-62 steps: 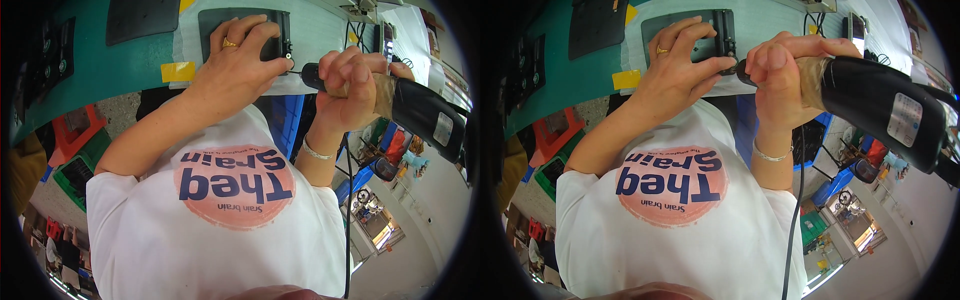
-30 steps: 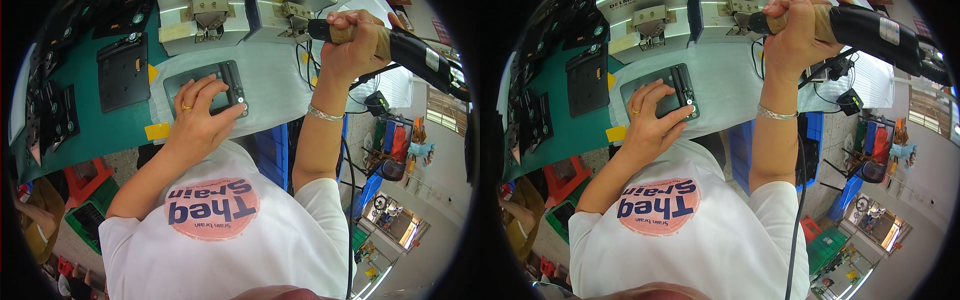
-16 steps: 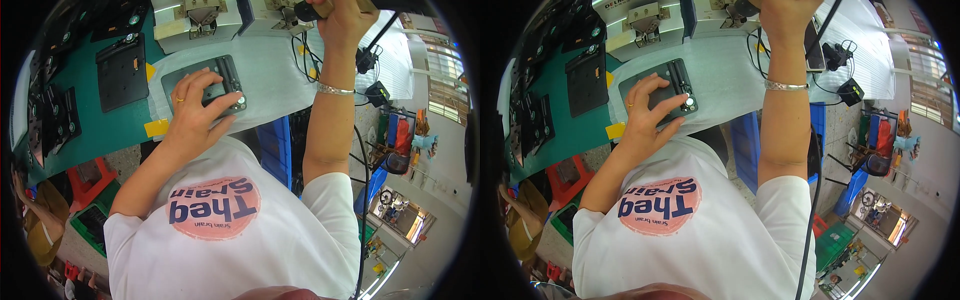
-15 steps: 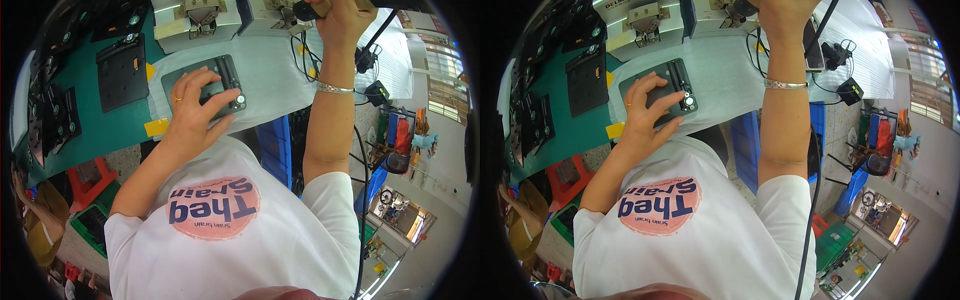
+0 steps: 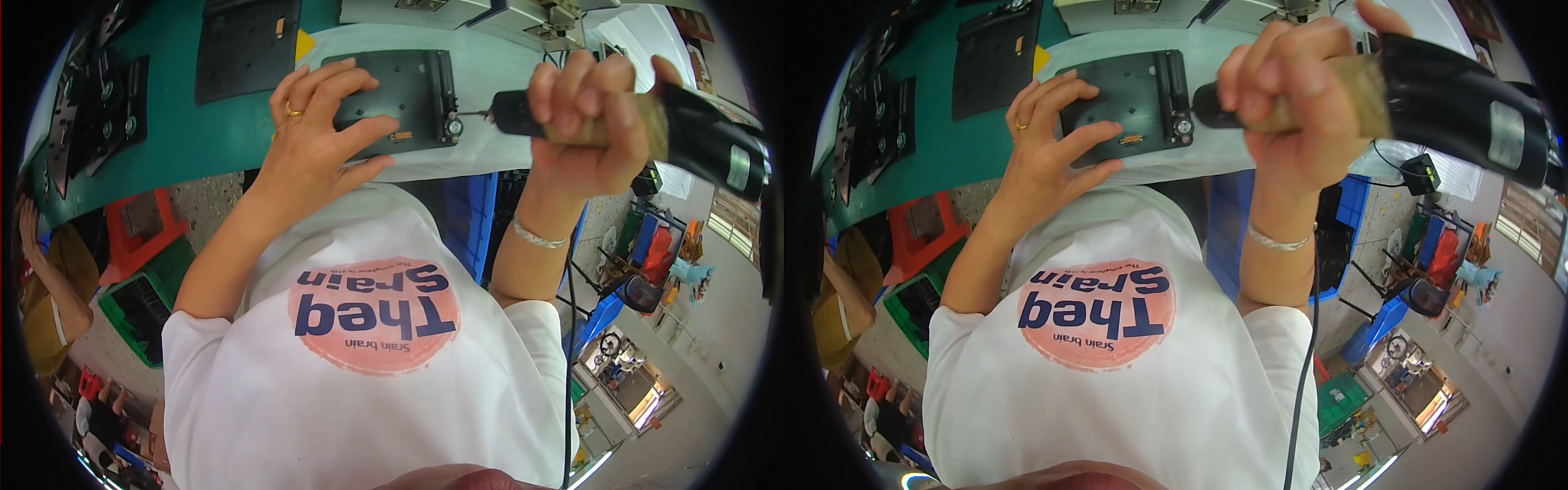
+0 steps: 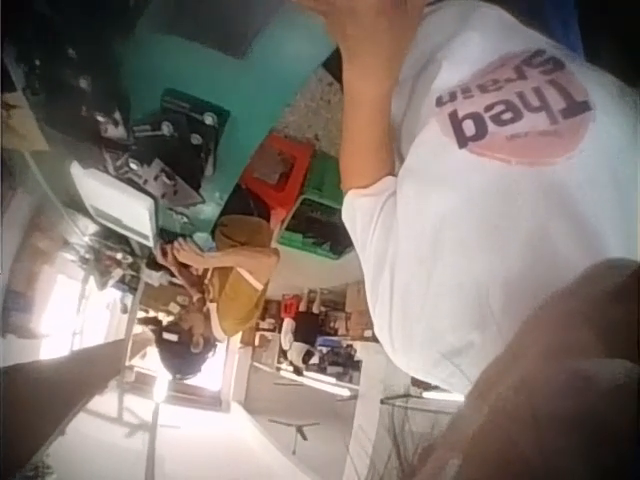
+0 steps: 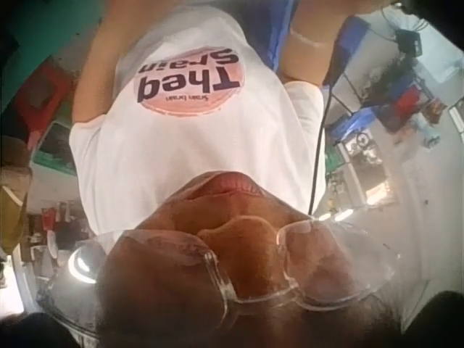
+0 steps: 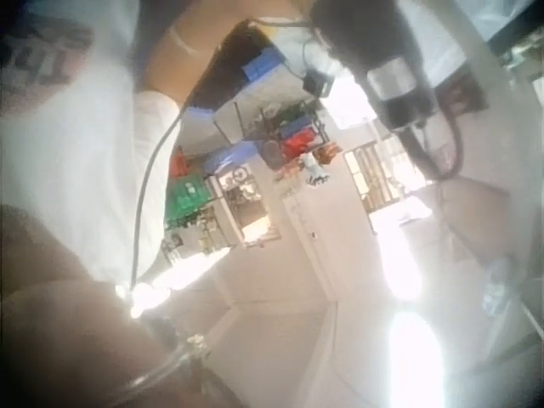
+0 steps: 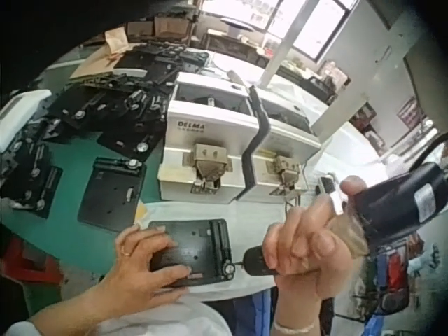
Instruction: The person fastens screws into plastic housing components on a workbench using an electric screwdriver.
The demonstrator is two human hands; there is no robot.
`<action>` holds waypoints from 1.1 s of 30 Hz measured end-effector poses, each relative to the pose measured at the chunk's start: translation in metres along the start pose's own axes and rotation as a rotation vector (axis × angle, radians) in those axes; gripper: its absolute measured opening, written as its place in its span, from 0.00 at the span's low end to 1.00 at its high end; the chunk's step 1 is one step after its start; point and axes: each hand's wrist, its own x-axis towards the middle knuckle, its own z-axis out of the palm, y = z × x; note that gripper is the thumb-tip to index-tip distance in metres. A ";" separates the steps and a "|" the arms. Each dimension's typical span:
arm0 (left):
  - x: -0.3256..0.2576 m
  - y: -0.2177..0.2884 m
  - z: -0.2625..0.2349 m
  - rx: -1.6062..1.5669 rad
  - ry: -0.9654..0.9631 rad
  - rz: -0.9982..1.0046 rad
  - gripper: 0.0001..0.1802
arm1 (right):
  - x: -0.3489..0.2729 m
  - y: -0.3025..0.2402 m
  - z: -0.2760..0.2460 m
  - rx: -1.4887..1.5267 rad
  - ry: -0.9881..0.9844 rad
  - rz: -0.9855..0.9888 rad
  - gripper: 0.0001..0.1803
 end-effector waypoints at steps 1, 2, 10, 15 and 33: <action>0.001 0.000 0.002 -0.006 -0.004 0.034 0.25 | -0.006 0.005 0.009 -0.003 0.009 0.008 0.28; 0.000 0.000 0.003 -0.007 -0.008 0.026 0.25 | -0.011 0.012 0.018 0.084 0.048 -0.015 0.29; -0.002 0.002 0.005 -0.003 0.001 0.035 0.22 | -0.033 0.034 0.033 0.063 0.102 0.001 0.30; -0.003 0.001 0.007 0.002 0.014 0.037 0.21 | -0.035 0.035 0.036 0.055 0.130 0.010 0.31; -0.001 -0.001 0.007 -0.024 0.011 0.038 0.20 | -0.032 0.047 0.030 -0.198 -0.089 0.048 0.34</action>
